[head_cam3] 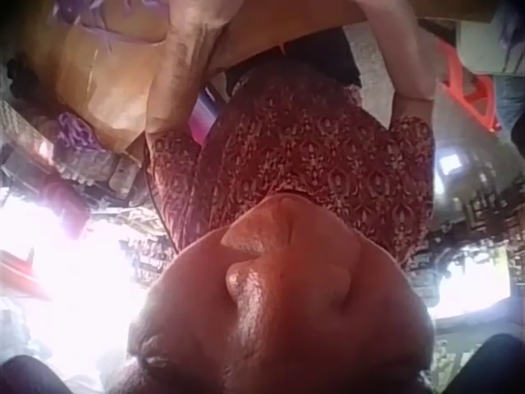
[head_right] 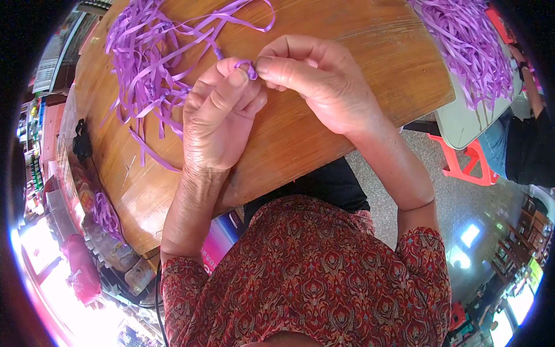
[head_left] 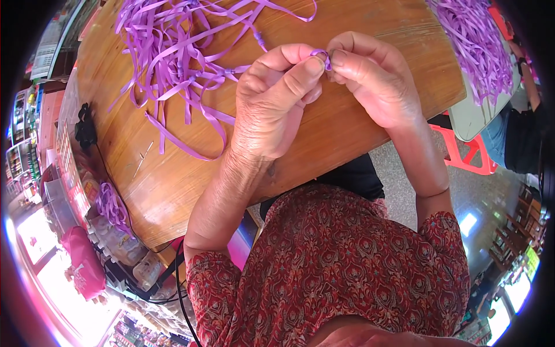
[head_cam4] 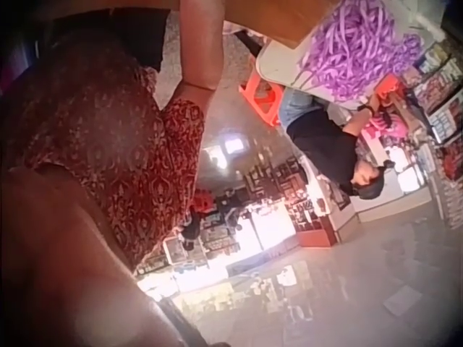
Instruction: The person rolls purple ribbons by hand and inserts them into purple plastic connectors, repeating the process for each ribbon. Once each ribbon is secured in a connector, it is placed onto a wooden table.
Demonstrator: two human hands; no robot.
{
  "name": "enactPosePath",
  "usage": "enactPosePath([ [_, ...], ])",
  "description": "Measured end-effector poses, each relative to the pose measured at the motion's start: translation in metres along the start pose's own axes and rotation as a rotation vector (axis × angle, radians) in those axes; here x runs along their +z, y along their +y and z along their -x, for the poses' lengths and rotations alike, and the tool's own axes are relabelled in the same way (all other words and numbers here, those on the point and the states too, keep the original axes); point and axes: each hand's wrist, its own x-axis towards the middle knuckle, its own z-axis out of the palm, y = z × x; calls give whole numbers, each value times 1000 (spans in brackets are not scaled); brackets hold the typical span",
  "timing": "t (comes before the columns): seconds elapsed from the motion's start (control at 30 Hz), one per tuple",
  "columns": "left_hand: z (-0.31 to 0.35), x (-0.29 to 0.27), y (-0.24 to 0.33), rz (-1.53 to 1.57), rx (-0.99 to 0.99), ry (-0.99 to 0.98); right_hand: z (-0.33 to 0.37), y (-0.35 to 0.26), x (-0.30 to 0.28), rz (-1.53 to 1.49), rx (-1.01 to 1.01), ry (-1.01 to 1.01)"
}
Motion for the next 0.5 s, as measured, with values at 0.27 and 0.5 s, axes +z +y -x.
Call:
enactPosePath([
  [0.27, -1, -3, -2, 65, 1, -4, 3, 1, 11, 432, -372, 113],
  [0.5, 1, 2, 0, 65, -34, 100, 2, -8, 9, 834, -658, 55],
])
